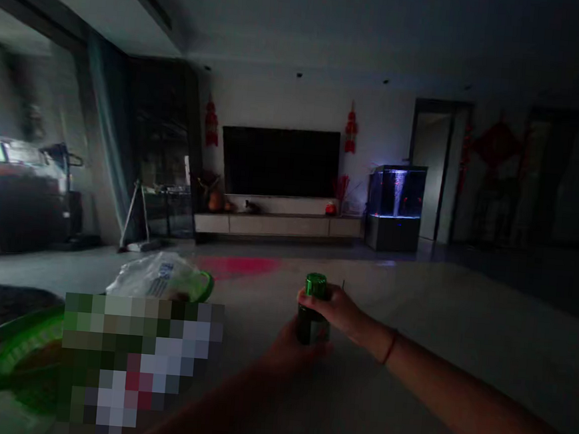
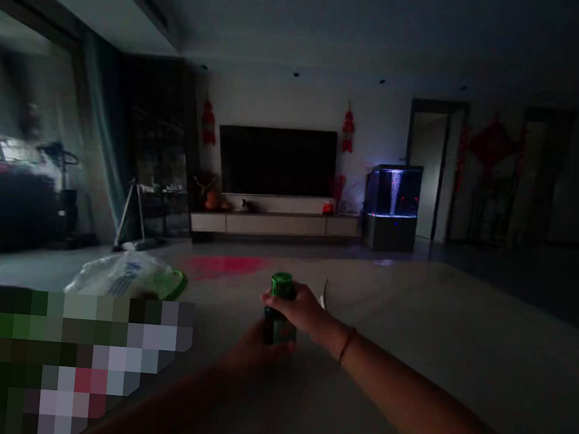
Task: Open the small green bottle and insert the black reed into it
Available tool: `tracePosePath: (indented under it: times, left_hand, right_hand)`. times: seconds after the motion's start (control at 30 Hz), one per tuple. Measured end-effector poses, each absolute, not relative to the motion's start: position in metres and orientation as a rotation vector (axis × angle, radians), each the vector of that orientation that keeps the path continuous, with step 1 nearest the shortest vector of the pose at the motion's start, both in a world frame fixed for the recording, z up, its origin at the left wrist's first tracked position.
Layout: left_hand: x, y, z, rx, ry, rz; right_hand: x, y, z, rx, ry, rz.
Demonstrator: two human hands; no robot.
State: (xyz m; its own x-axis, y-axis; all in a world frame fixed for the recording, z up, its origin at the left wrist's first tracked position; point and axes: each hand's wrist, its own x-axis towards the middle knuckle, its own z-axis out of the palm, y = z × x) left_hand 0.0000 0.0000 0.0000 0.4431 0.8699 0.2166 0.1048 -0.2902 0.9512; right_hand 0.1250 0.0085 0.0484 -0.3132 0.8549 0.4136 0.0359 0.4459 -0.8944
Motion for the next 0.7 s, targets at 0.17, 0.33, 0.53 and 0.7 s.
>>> tracePosePath:
  times: [0.17, 0.33, 0.53, 0.7]
  left_hand:
    - [-0.003, -0.004, 0.000, 1.735, 0.990, 1.028]
    - [-0.002, -0.006, -0.001, 1.785, 0.994, 1.057]
    - [-0.001, -0.006, -0.003, 1.860, 1.014, 1.084]
    - [-0.002, -0.008, -0.002, 1.881, 1.021, 1.112]
  right_hand:
    - [0.129, 0.009, 0.057, -0.873, -1.705, 0.899]
    - [0.146, 0.008, 0.073, -0.915, -2.005, 0.405]
    - [0.164, -0.007, 0.094, -1.113, -2.330, 0.112]
    - [0.165, -0.011, 0.115, -1.225, -2.543, 0.241]
